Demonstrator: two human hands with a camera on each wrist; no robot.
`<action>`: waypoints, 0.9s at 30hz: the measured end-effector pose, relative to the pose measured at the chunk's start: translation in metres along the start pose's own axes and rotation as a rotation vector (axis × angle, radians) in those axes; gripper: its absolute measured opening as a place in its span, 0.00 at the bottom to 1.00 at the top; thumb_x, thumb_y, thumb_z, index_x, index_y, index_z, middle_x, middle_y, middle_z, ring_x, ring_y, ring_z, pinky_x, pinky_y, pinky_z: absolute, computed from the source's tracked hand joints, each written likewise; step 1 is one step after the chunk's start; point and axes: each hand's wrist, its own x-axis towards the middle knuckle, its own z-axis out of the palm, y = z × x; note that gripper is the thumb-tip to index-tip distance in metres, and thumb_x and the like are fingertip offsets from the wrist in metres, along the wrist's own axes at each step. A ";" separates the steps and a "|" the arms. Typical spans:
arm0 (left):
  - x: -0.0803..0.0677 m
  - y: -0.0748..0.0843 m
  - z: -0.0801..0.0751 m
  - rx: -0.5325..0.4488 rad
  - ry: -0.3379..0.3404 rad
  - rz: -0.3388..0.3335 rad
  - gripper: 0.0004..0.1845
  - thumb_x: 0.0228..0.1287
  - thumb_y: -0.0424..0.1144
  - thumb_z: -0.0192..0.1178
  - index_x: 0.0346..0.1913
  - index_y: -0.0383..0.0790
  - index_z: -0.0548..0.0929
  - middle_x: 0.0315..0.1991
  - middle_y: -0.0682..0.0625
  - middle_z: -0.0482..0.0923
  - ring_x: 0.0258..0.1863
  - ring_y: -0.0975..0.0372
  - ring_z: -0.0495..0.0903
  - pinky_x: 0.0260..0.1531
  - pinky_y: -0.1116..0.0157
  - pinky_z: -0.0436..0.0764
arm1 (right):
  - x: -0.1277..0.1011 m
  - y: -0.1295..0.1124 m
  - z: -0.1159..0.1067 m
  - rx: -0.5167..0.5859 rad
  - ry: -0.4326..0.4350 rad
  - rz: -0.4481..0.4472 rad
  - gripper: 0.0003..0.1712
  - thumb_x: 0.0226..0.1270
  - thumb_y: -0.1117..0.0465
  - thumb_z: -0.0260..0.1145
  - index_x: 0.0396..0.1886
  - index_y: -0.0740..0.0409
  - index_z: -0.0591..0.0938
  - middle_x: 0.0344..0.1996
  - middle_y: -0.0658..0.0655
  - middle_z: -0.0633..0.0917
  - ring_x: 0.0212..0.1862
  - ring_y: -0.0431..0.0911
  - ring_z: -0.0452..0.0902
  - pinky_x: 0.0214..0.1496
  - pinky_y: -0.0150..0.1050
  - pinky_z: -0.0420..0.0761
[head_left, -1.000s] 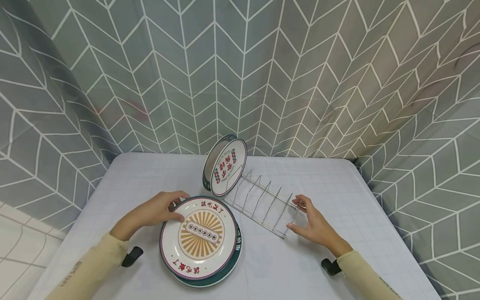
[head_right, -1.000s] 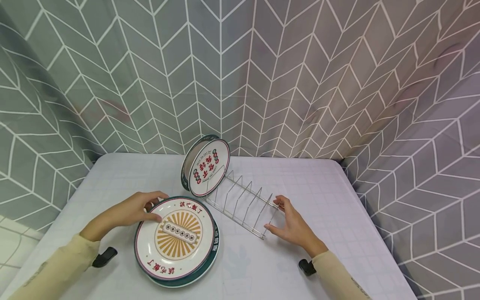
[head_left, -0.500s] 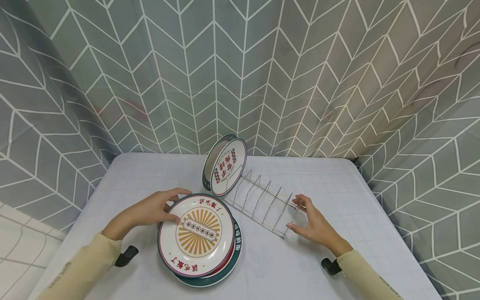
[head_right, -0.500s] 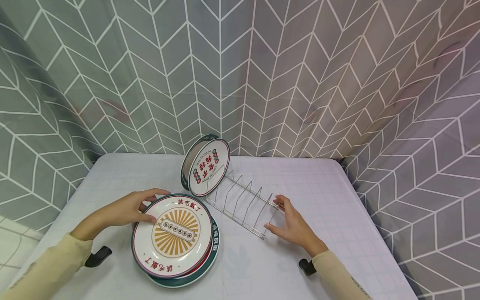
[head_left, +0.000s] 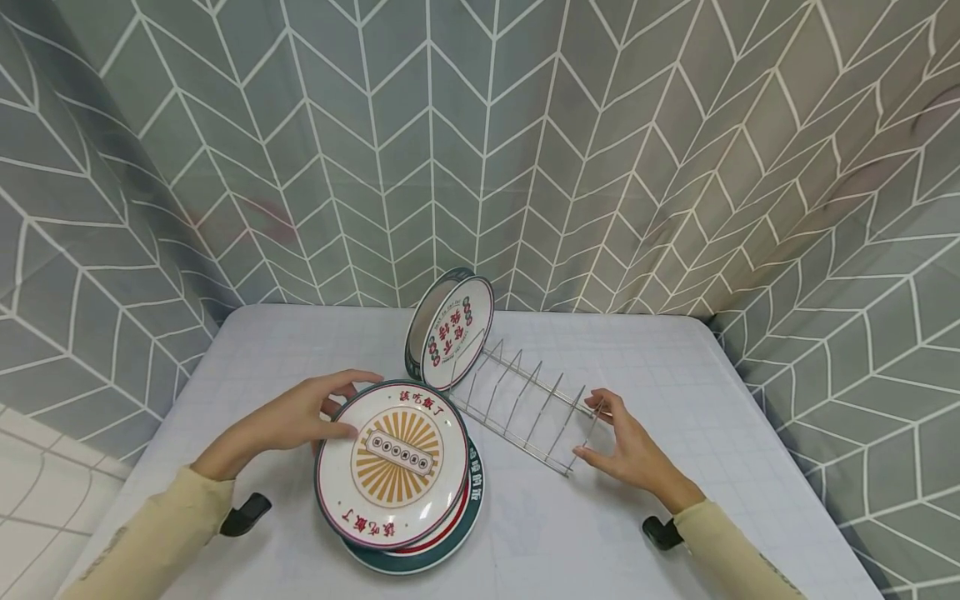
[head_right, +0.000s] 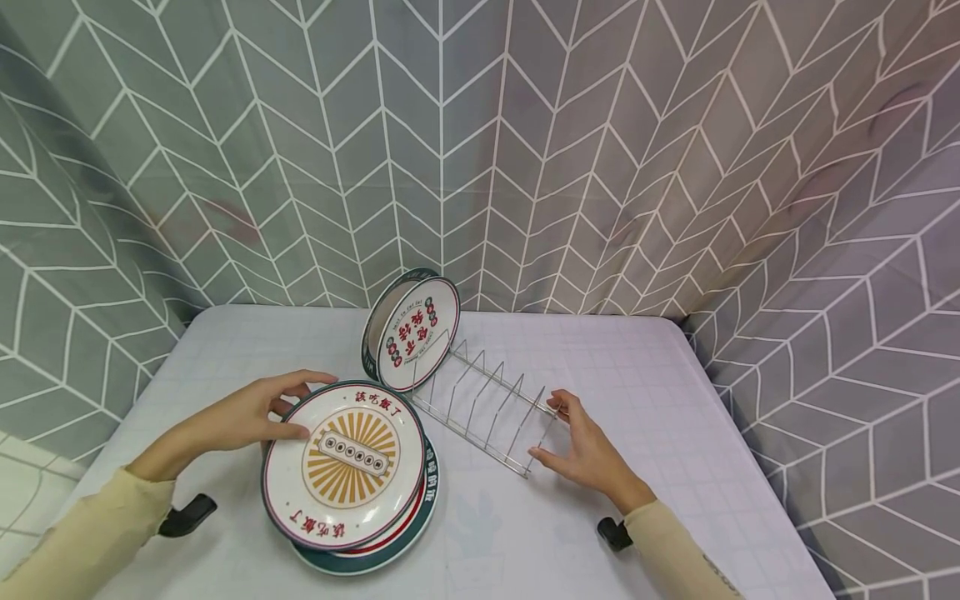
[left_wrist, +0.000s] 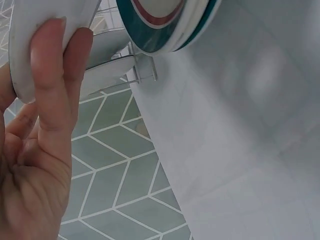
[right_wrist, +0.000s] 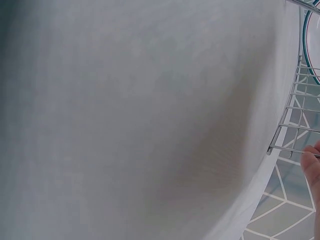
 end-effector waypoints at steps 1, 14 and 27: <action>-0.001 0.001 0.000 -0.005 0.001 0.005 0.40 0.55 0.33 0.71 0.70 0.53 0.67 0.46 0.42 0.73 0.37 0.58 0.84 0.18 0.61 0.83 | 0.000 0.000 0.000 0.001 0.000 0.001 0.53 0.51 0.56 0.78 0.70 0.64 0.57 0.60 0.63 0.74 0.63 0.54 0.71 0.65 0.49 0.73; -0.004 0.025 -0.019 -0.018 0.046 0.070 0.37 0.56 0.30 0.69 0.68 0.53 0.69 0.46 0.41 0.71 0.35 0.59 0.84 0.17 0.60 0.83 | 0.000 0.002 0.001 0.002 0.006 -0.013 0.52 0.51 0.56 0.79 0.69 0.63 0.57 0.60 0.61 0.74 0.62 0.53 0.71 0.65 0.48 0.73; 0.002 0.087 -0.061 0.079 0.215 0.238 0.35 0.58 0.31 0.69 0.68 0.51 0.71 0.45 0.43 0.73 0.39 0.59 0.85 0.26 0.62 0.85 | 0.001 0.002 0.000 0.003 -0.005 0.001 0.53 0.51 0.56 0.78 0.70 0.63 0.56 0.61 0.63 0.73 0.64 0.54 0.70 0.66 0.48 0.72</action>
